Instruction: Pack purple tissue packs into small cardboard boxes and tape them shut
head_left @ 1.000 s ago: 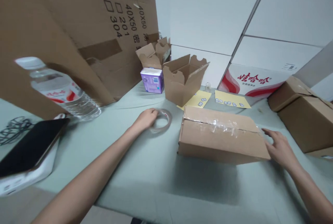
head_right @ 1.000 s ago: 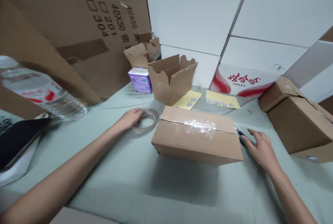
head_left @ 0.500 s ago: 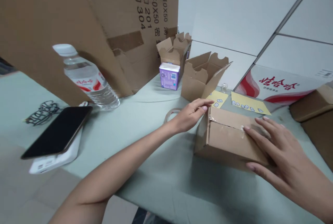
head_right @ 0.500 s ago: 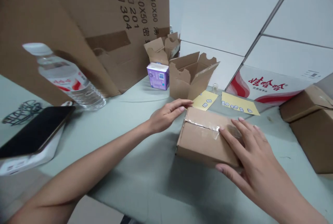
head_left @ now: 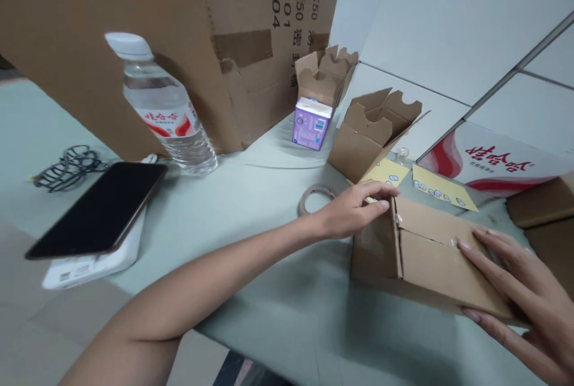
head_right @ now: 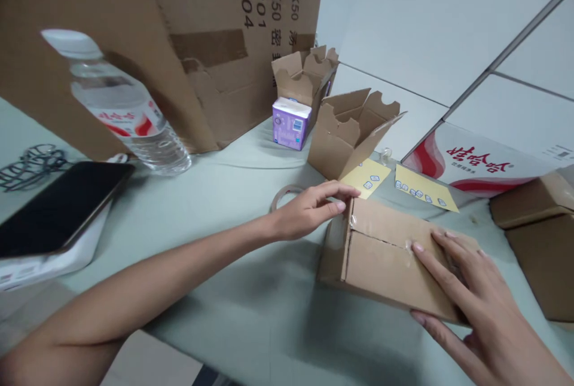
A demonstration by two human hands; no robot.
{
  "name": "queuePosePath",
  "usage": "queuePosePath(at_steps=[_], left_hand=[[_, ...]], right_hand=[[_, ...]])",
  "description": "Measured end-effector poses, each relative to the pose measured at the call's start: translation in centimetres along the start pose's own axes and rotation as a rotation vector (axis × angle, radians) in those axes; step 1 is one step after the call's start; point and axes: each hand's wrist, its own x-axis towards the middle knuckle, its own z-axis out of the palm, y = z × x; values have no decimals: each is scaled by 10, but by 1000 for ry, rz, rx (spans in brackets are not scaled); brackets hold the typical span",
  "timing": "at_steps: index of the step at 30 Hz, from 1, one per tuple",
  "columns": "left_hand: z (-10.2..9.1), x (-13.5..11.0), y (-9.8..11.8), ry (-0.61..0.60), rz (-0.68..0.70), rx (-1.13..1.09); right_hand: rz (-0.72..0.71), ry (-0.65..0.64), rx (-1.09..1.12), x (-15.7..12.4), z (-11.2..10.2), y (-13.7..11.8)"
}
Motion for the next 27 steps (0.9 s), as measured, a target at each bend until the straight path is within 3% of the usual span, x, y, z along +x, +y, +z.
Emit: queuePosePath(at_steps=[3,6,9,13,16,18,20,23,27], left_hand=[[-5,-8,3,13,-31,17],[-4,-18,9,-185,-175,-62],[11,-37,19,-431,-314,-48],[29,-52,25,-594,-184,160],[27,-31,11,-432,-123,518],[24,-3,-7,-242,-172,734],[24,27,-26,-137,-229,865],[36,63,-48,-58,-280,1037],[55,88,-61,-4,-322,1188]], right_hand=[[-32,-106,-6,-8,-8,-4],[-52,-162,-31,-20,-10,-5],[-26,-37,-95,-27,-2,0],[56,93,-132,-27,8,12],[121,96,-81,-25,7,16],[146,94,-35,-24,6,14],[180,84,11,-25,7,13],[215,75,83,-29,10,11],[215,135,132,-36,11,11]])
